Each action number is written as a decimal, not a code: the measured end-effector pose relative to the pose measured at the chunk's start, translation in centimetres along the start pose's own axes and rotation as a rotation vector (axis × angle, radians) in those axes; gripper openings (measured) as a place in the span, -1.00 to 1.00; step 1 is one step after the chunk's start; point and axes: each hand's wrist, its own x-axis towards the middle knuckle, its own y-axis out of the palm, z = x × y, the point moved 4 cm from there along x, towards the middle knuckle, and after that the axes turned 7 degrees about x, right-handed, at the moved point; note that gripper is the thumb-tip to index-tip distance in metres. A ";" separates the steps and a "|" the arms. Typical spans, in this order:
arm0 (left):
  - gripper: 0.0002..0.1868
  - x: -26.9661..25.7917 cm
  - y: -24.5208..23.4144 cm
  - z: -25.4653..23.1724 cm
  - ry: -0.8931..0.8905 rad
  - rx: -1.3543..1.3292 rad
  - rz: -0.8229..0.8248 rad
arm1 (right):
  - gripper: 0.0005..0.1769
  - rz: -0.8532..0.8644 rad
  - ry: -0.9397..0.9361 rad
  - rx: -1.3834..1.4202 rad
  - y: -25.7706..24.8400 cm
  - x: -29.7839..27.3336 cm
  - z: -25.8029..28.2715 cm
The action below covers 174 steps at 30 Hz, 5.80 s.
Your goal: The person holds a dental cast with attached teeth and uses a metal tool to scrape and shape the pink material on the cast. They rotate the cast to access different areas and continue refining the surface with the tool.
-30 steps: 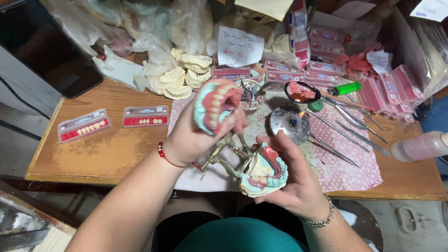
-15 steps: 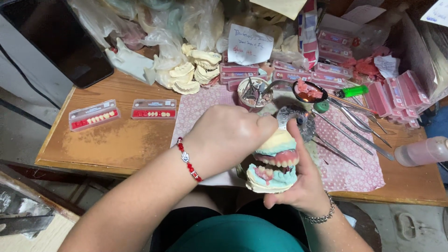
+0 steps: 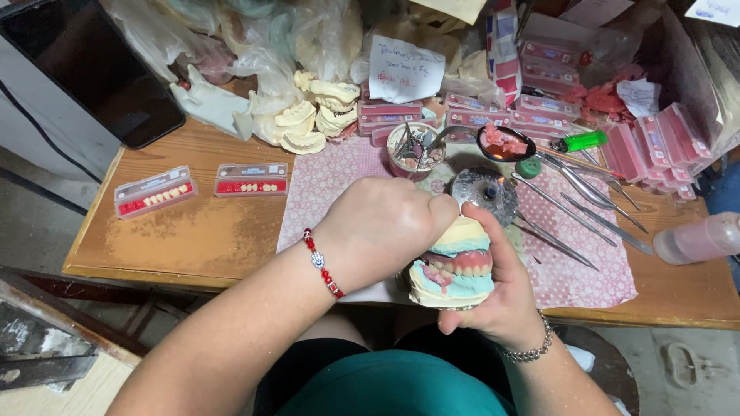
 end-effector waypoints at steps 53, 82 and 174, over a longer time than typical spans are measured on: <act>-0.85 -3.8 -4.2 -1.3 -0.189 -0.762 -0.222 | 0.39 -0.064 -0.166 -0.504 -1.3 -0.2 1.5; -0.94 -3.9 -3.3 -0.5 -0.455 -0.997 -0.229 | 0.42 -0.027 -0.161 -0.537 -1.4 -0.4 1.1; -0.19 -4.1 -2.2 -1.3 -0.153 -0.178 -0.404 | -0.12 -0.317 -0.075 -0.633 -4.7 -4.4 5.2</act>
